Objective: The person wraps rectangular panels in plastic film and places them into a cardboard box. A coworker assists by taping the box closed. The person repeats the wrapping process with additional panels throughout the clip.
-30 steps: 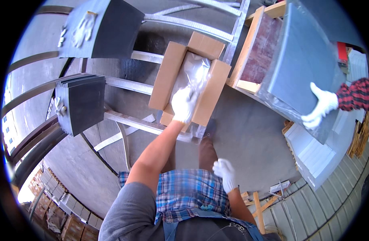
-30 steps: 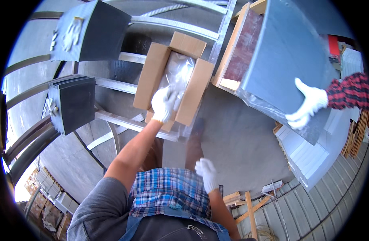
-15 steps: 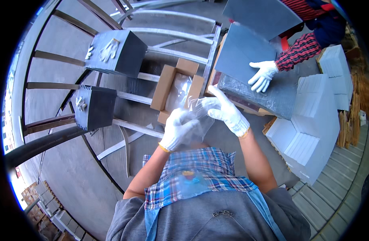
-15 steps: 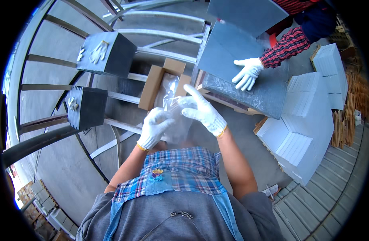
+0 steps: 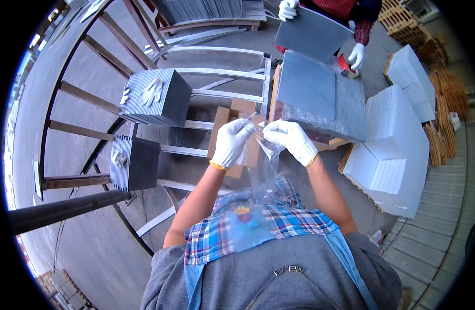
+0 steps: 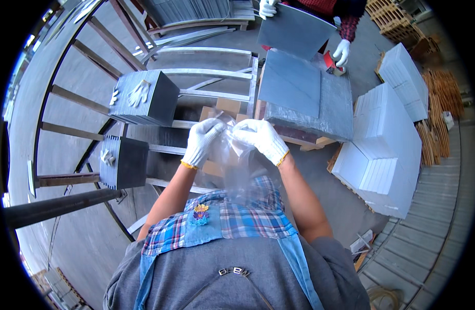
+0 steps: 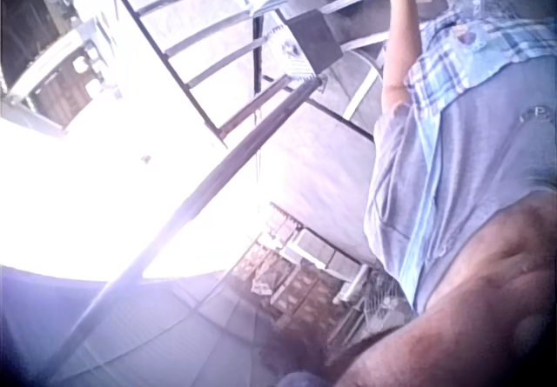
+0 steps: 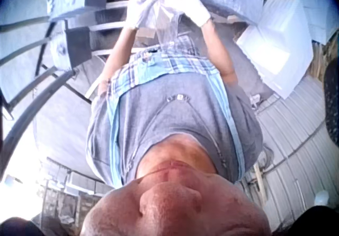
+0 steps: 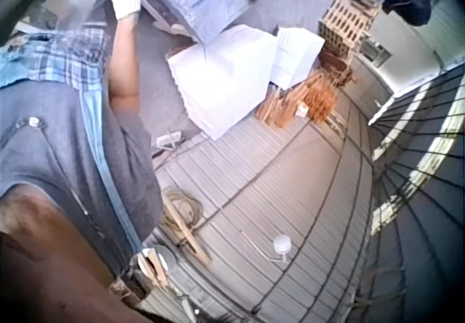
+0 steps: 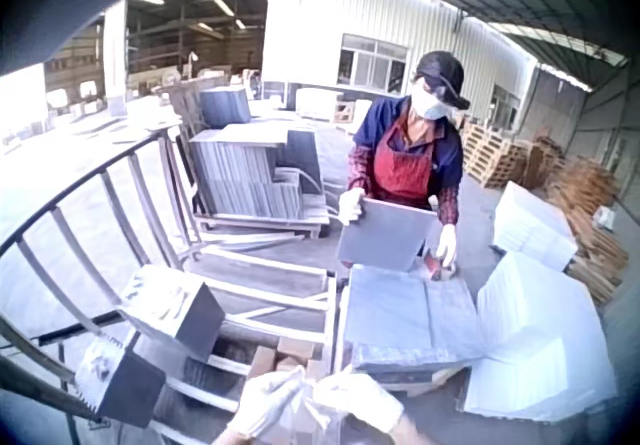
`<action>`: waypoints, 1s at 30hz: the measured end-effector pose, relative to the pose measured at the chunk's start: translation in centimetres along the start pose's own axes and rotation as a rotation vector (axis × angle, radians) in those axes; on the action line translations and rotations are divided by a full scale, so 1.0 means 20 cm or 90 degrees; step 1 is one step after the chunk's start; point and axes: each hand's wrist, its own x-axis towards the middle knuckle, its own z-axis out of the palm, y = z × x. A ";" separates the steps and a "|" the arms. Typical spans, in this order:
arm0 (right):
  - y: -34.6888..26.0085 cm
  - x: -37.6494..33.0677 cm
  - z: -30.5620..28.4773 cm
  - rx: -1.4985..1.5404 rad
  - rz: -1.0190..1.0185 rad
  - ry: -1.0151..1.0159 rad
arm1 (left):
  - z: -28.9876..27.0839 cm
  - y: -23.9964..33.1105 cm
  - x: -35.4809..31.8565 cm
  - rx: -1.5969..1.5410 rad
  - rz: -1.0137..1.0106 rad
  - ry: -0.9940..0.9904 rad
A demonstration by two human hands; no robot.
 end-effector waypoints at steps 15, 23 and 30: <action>0.51 -0.06 -0.30 -0.076 0.045 0.231 | 0.05 -0.43 0.46 -0.037 0.105 0.120; 0.85 0.22 -0.56 0.270 0.039 0.398 | 0.30 -0.55 0.82 0.363 0.161 0.190; 1.07 0.41 -1.01 -0.405 0.057 0.624 | 0.77 -0.77 1.26 0.530 0.122 0.152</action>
